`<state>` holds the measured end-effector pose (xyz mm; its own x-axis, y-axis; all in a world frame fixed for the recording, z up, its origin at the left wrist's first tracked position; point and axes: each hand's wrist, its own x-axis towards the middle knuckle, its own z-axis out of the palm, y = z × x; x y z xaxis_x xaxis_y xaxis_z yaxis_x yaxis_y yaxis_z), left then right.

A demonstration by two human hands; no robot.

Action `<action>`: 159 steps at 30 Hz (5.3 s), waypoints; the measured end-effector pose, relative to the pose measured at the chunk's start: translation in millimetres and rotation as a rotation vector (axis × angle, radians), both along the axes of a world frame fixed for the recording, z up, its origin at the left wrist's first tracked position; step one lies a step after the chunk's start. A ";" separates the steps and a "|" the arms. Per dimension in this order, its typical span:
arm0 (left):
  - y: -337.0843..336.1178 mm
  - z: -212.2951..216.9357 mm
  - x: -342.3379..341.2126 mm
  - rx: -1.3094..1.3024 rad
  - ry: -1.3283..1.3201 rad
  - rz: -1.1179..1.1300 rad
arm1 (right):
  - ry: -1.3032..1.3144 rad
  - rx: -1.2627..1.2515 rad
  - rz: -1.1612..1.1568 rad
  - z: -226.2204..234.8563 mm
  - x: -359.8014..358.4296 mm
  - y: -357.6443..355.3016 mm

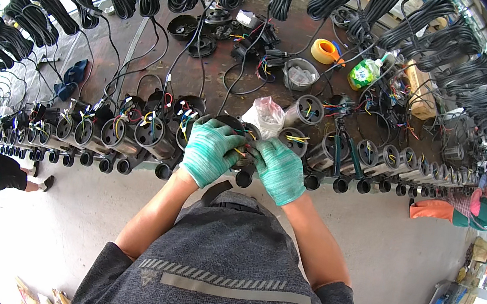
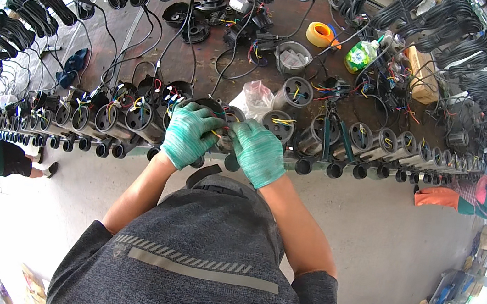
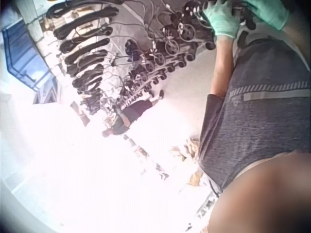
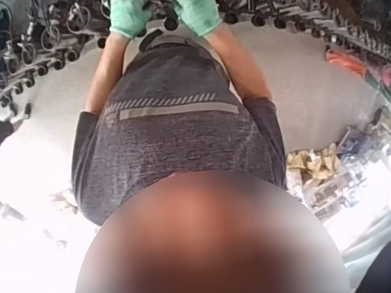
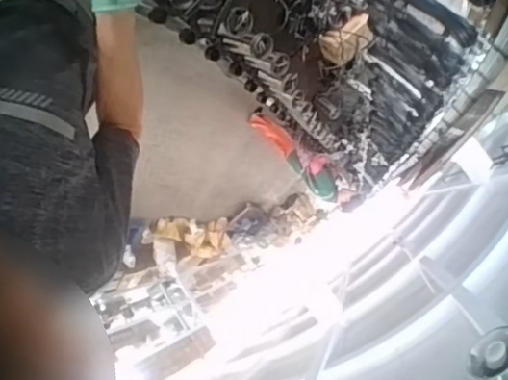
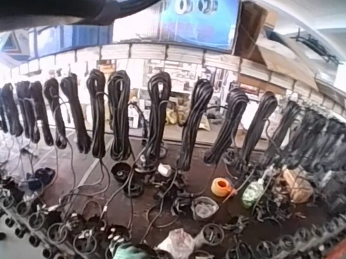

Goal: The person assembles small electronic components at a workbench, using pliers to strip and crimp wires into cylindrical housings. They repeatedly pick up components, manipulate wires, and place finished units into slots on a rack.

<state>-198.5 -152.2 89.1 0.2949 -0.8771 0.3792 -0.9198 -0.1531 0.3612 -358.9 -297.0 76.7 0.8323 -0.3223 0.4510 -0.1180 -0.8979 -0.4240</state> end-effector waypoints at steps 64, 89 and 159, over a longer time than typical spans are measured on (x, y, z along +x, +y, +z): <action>4.3 8.4 -2.1 0.025 0.108 -0.042 | -0.026 -0.125 0.349 7.0 2.3 -29.7; 1.2 3.1 0.9 0.042 0.065 -0.004 | 0.260 1.168 -0.028 3.0 6.1 -12.7; 1.8 -5.2 -4.4 -0.014 0.070 0.027 | 0.122 0.352 0.019 29.8 -4.0 -40.7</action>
